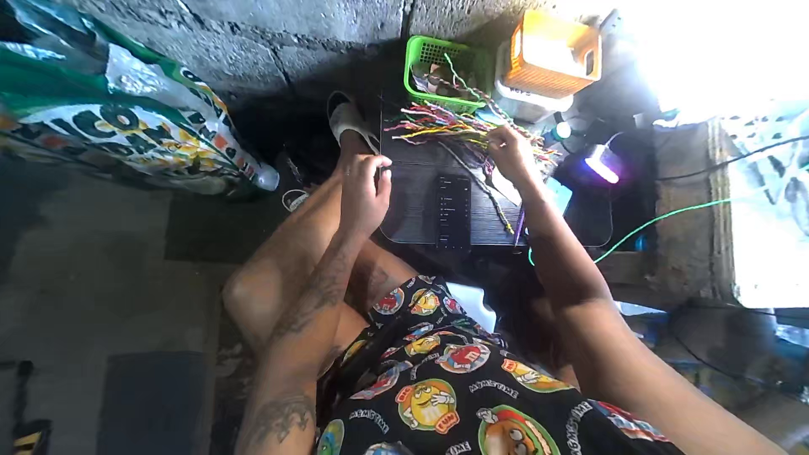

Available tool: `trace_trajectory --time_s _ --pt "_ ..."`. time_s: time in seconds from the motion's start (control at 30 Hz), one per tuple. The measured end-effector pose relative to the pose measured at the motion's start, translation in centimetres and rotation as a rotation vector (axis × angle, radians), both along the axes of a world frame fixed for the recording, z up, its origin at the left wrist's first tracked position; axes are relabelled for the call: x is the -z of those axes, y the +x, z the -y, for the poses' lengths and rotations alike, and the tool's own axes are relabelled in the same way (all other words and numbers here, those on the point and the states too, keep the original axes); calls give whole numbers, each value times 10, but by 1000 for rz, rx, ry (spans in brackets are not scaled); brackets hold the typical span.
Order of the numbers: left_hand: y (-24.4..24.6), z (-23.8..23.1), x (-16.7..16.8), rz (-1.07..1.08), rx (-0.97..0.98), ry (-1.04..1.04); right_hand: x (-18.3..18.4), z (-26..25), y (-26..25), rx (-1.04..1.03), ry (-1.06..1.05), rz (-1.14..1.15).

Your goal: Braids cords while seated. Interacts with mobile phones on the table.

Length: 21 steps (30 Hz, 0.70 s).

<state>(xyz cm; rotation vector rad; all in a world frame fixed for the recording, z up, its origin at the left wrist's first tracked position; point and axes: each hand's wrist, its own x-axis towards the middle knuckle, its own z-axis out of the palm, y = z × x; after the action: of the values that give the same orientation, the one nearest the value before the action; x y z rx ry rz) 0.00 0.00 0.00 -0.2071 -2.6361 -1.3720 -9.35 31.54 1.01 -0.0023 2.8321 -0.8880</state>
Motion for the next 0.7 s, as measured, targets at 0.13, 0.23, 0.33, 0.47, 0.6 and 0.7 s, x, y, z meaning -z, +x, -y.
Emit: trace_trajectory --time_s 0.13,0.23,0.33,0.47,0.6,0.7 --pt "-4 -6 -3 148 22 15 -11 -9 -5 96 -269 -52" --pt "-2 -9 -1 166 60 -7 -18 -17 0 95 -357 -63" --pt "-1 -9 3 240 55 10 -29 -23 10 78 -468 -106" --pt "0 -11 6 288 45 37 -32 -26 19 96 -626 -195" --pt "1 -13 7 292 73 46 -33 -23 22 174 -834 -191" --pt "1 -12 11 329 70 51 -40 -20 19 165 -822 -225"
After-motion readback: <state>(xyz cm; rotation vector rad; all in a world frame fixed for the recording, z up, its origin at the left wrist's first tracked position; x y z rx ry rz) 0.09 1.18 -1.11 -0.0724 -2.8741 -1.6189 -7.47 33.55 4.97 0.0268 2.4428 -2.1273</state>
